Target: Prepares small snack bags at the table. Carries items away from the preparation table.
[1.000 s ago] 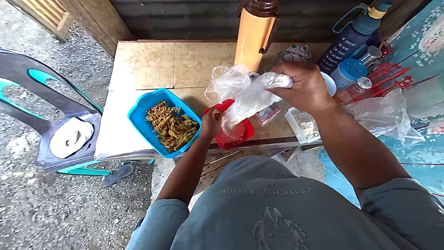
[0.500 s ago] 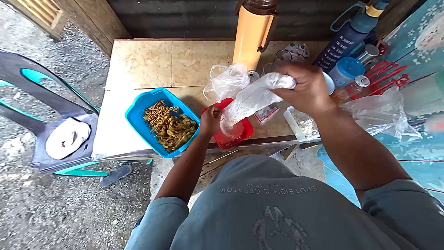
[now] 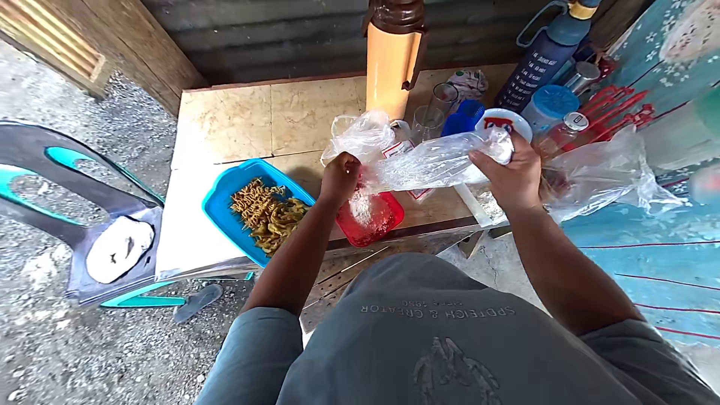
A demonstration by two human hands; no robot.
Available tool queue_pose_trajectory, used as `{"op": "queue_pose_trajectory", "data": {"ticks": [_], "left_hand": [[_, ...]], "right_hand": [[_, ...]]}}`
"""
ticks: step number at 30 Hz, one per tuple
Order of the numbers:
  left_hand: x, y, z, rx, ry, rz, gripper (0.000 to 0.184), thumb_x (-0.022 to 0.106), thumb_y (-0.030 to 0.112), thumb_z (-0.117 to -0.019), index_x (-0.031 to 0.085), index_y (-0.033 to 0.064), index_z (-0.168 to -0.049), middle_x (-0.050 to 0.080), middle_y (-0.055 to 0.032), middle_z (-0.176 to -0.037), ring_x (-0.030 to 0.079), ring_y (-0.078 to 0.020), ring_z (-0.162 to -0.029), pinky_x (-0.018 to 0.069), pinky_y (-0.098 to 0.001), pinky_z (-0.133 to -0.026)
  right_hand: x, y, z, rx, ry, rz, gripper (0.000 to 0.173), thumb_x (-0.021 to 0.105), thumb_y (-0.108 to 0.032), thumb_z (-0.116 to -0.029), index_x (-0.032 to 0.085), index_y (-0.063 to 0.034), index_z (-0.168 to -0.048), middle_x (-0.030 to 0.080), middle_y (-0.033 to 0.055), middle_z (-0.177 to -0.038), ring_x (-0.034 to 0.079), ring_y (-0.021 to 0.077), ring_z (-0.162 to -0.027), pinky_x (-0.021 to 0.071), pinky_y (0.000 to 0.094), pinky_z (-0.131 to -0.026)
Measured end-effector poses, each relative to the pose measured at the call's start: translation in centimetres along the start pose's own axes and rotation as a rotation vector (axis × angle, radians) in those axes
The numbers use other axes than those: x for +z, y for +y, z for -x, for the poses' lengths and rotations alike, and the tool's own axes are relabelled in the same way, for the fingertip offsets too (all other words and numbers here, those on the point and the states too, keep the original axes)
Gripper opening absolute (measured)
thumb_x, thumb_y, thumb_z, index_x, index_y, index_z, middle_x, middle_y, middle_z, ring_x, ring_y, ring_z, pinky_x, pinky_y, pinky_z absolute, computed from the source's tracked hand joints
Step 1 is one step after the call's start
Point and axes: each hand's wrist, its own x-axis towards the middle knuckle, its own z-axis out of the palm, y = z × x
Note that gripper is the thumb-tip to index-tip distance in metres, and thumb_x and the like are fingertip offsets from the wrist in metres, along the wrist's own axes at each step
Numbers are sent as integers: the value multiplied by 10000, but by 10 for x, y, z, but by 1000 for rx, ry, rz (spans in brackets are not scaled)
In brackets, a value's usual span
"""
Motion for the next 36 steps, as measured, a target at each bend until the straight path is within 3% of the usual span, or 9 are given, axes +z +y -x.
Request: {"op": "queue_pose_trajectory", "data": {"ticks": [7, 11, 15, 20, 22, 24, 26, 32, 36], "left_hand": [[10, 61, -25, 190, -52, -62, 191, 562, 128, -998, 670, -17, -1058, 705, -148, -980, 677, -237, -913, 531, -470, -862], [43, 103, -29, 290, -152, -97, 181, 559, 106, -1004, 664, -26, -1069, 697, -155, -968, 672, -229, -892, 537, -441, -851], [102, 149, -36, 419, -210, -71, 211, 552, 123, -1030, 671, -31, -1111, 707, -179, -1035, 691, -254, -961, 544, -437, -907], [189, 176, -51, 348, -296, -81, 255, 517, 123, -1056, 660, -50, -1177, 687, -219, -1175, 665, -326, -1119, 500, -496, -1019], [224, 167, -58, 279, -264, -87, 273, 529, 141, -1056, 665, -59, -1182, 678, -232, -1208, 650, -340, -1164, 486, -495, -1048], [249, 157, -59, 198, -252, -123, 287, 535, 160, -1058, 670, -49, -1201, 652, -236, -1273, 612, -351, -1239, 457, -496, -1092], [266, 146, -56, 136, -232, -148, 282, 554, 177, -1047, 692, -24, -1190, 639, -237, -1298, 586, -370, -1272, 439, -528, -1101], [289, 141, -44, -9, -130, -93, 253, 571, 173, -1030, 710, 0, -1151, 631, -216, -1325, 538, -365, -1322, 394, -541, -1125], [292, 148, -39, -53, -102, -70, 260, 547, 165, -1041, 693, -13, -1163, 612, -223, -1352, 526, -370, -1333, 387, -526, -1131]], "right_hand": [[-26, 57, 55, 459, 342, -341, 389, 745, 2, -887, 583, -37, -1239, 705, 27, -1045, 710, 122, -947, 627, 355, -853], [-72, 69, 66, 429, 437, -393, 398, 710, 42, -902, 546, -52, -1253, 710, 8, -1043, 715, 125, -948, 626, 363, -870], [-163, 57, 50, 273, 501, -206, 427, 743, -18, -898, 529, -52, -1266, 709, -19, -1068, 718, 111, -965, 630, 359, -878], [-239, 11, 12, 68, 271, 439, 494, 772, -235, -902, 582, 52, -1256, 684, 61, -1127, 663, 25, -1032, 558, 267, -961], [-244, 3, -4, -40, 71, 587, 461, 770, -240, -909, 652, 83, -1215, 713, 204, -1128, 695, 188, -1035, 553, 386, -959], [-242, 11, -19, -189, -64, 626, 395, 789, -218, -907, 701, 71, -1160, 728, 247, -1114, 720, 306, -1038, 564, 464, -958], [-240, 22, -31, -285, -169, 619, 357, 796, -222, -907, 723, 40, -1138, 737, 227, -1102, 728, 327, -1023, 579, 484, -931], [-247, 39, -57, -402, -324, 566, 334, 779, -248, -925, 735, 13, -1130, 746, 208, -1089, 734, 317, -1012, 585, 465, -909], [-253, 49, -66, -437, -311, 503, 327, 783, -211, -919, 730, 45, -1116, 743, 224, -1065, 734, 298, -982, 583, 426, -903]]}}
